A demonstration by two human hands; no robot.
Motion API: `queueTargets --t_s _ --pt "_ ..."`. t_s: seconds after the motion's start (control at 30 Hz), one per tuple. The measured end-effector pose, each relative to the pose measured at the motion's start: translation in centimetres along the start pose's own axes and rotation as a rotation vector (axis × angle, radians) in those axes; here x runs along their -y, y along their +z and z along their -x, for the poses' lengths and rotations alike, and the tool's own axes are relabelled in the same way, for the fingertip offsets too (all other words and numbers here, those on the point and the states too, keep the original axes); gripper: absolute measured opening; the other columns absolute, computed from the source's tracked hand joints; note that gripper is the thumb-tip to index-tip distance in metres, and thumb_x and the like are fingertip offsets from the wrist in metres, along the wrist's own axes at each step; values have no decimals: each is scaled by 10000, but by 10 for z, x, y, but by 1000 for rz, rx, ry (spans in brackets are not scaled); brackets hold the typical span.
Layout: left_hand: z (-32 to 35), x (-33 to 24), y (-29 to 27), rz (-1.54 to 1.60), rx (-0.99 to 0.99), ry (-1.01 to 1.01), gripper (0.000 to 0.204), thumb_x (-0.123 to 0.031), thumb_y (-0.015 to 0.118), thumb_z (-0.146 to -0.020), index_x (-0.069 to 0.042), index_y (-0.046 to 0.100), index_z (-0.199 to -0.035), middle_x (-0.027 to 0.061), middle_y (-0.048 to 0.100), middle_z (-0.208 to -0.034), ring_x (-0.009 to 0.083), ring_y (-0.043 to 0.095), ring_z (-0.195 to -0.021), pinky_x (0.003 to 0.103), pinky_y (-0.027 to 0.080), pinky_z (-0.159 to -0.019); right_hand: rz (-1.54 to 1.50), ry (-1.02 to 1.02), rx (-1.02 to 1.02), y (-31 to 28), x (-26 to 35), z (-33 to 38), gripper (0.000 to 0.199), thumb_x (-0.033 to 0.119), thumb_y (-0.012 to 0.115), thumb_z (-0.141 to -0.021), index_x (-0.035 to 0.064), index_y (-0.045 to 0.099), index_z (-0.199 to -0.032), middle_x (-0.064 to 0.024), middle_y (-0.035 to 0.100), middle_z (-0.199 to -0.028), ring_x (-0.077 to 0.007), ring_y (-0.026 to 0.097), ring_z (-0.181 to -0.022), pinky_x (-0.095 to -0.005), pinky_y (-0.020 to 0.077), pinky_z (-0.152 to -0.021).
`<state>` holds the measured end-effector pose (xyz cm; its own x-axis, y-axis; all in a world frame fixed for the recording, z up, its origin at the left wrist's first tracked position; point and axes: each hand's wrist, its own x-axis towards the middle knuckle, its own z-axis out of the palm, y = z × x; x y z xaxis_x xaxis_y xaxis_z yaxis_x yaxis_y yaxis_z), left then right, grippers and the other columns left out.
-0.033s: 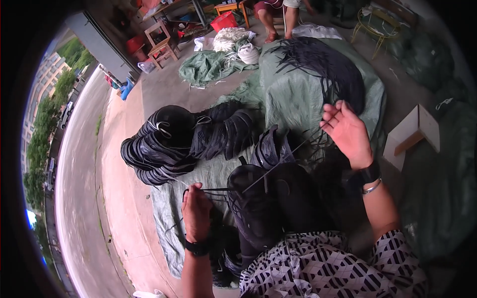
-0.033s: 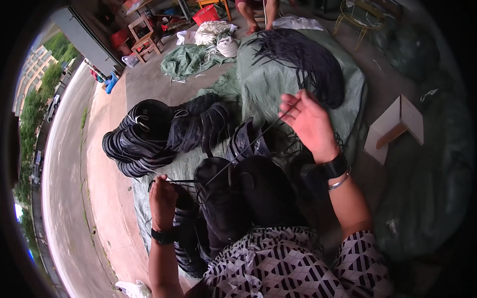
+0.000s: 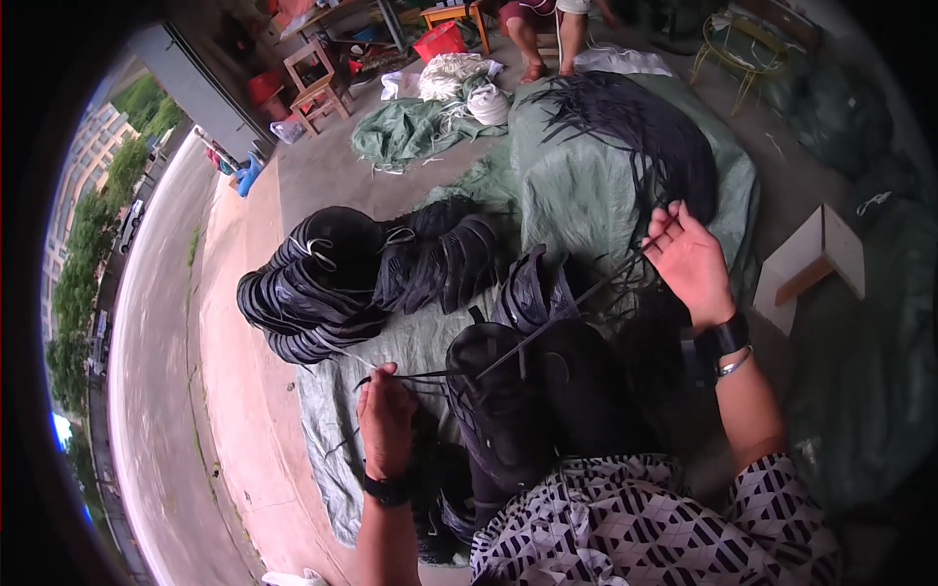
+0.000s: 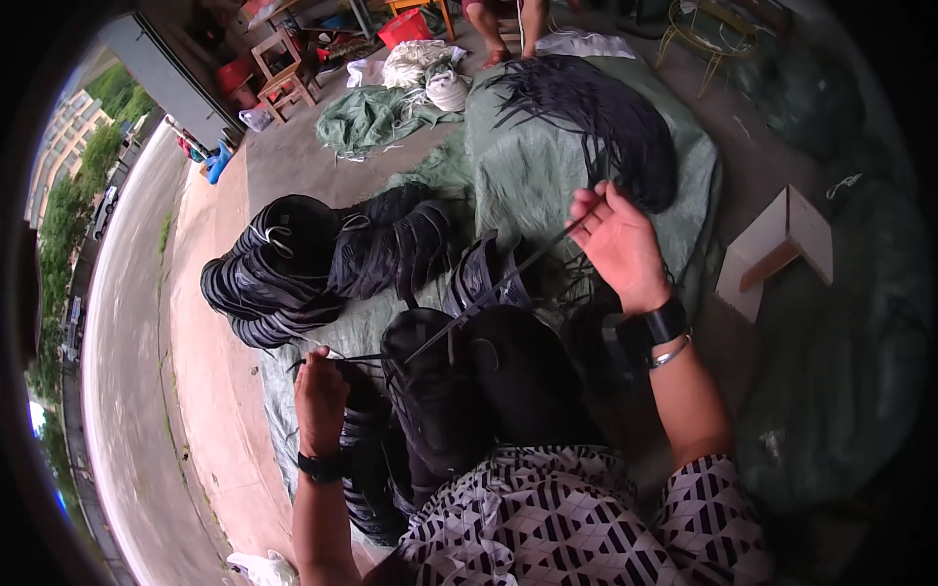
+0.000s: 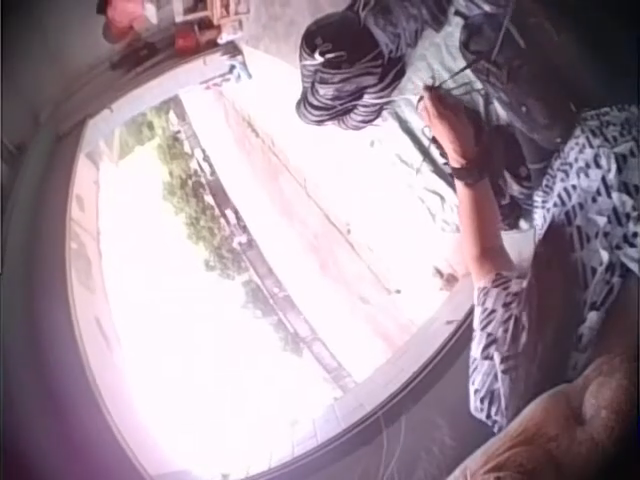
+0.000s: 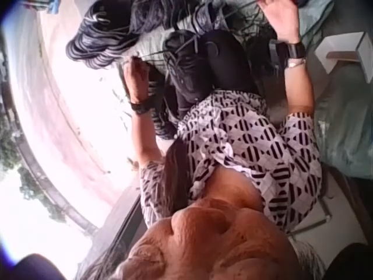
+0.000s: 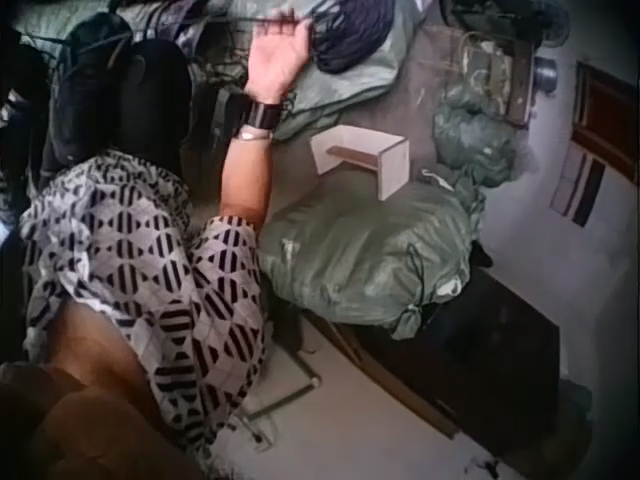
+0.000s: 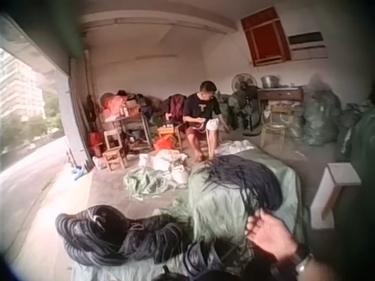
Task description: The person is threading black laces through the eyelets of black boots or shoes as part of a manufacturing or assembly process.
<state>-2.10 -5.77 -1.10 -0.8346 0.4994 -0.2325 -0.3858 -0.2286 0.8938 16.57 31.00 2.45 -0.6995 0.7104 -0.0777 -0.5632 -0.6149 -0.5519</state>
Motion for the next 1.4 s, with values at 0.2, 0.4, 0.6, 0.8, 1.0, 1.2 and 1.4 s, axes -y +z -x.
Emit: queueTargets --t_s 0.2,0.4,0.6,0.8,1.0,1.2,1.4 --pt "-2 9 -9 215 132 -41 231 -310 479 -961 -112 553 -1055 -12 580 -930 114 543 -863 297 439 -770 808 215 159 -19 -42 12 145 147 605 -882 26 601 -962 -34 604 -683 -54 506 -509 -179 383 -461" --pt "-18 -9 -32 383 36 182 259 -307 487 -956 -105 551 -1104 -4 580 -1087 120 535 -990 398 343 -969 1249 -296 460 2 -120 29 45 63 592 -822 26 570 -837 -136 618 -706 -301 631 -670 -369 475 -591" --pt "-17 -33 -59 283 -261 311 369 -289 451 -979 -37 467 -1247 -3 531 -860 53 329 -537 154 295 -448 1330 -20 555 -8 -120 48 75 98 575 -835 28 571 -807 -142 621 -705 -324 625 -702 -388 471 -614" --pt "0 0 -19 -161 -280 149 377 -305 453 -953 -37 511 -1212 -21 483 -691 29 294 -499 176 220 -432 1512 -169 619 -4 -120 56 61 85 580 -818 27 591 -806 -124 637 -707 -290 634 -662 -355 479 -586" --pt "0 7 0 -187 -213 47 231 -261 474 -957 -82 573 -1063 -22 534 -675 24 329 -490 175 253 -431 1730 -209 707 8 -124 57 81 76 561 -792 9 555 -747 -169 612 -690 -343 625 -692 -416 480 -605" --pt "4 -15 -22 -475 -254 253 314 -309 421 -984 -81 554 -1153 -66 398 -577 9 275 -444 168 196 -404 1553 -176 875 -1 -124 41 74 81 583 -780 31 533 -802 -136 613 -677 -335 629 -683 -428 477 -614" --pt "-3 -41 -24 -450 -330 356 360 -189 393 -945 -35 481 -1258 -49 441 -648 10 270 -489 174 191 -427 1620 -148 903 13 -119 35 121 61 582 -784 64 526 -892 -155 593 -647 -348 627 -689 -456 460 -594"
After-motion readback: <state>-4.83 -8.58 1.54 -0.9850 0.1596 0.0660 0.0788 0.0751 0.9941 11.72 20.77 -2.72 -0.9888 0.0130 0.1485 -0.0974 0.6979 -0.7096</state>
